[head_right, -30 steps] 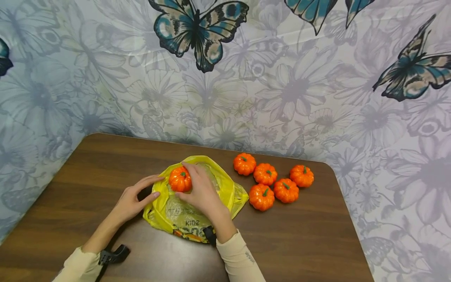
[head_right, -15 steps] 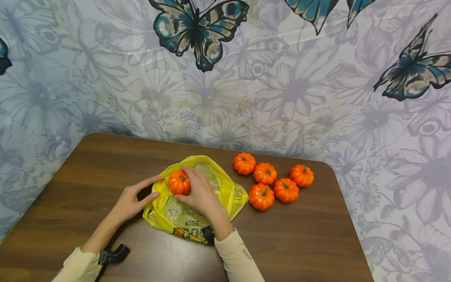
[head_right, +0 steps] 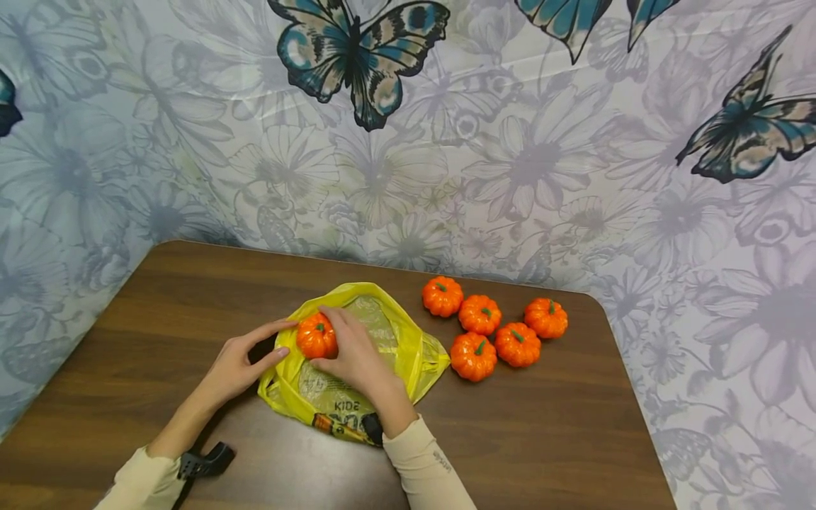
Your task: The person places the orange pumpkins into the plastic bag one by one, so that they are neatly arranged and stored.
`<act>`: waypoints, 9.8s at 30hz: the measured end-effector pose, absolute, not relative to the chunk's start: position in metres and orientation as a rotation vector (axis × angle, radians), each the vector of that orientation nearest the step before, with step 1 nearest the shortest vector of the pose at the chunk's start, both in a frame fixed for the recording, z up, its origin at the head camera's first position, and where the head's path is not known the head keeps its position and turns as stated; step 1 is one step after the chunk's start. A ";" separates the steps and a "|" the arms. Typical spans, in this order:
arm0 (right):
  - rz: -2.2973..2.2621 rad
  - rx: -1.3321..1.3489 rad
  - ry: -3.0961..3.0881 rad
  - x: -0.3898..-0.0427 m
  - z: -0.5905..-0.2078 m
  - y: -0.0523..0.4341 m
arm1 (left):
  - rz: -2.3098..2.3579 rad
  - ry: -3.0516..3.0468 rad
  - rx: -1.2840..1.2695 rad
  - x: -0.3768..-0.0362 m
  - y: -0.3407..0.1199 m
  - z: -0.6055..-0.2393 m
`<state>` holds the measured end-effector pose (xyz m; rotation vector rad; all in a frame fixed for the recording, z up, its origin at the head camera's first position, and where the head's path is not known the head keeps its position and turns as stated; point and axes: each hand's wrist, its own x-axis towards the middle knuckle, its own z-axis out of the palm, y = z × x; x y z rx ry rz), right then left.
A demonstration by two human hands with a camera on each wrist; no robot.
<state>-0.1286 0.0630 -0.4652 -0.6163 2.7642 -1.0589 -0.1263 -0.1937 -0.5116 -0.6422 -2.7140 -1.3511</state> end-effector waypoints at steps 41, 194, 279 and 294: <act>-1.108 -0.568 2.880 -0.113 -0.426 0.112 | -1.375 -2.723 -0.646 -0.126 -0.193 -0.512; -0.951 -0.305 3.139 -0.058 -0.423 0.249 | -1.355 -2.727 -0.645 -0.122 -0.191 -0.508; -0.894 -0.731 2.653 -0.068 -0.431 0.133 | -1.408 -2.700 -0.686 -0.126 -0.194 -0.507; -0.860 -0.768 2.689 -0.070 -0.437 0.127 | -1.437 -2.703 -0.680 -0.127 -0.194 -0.509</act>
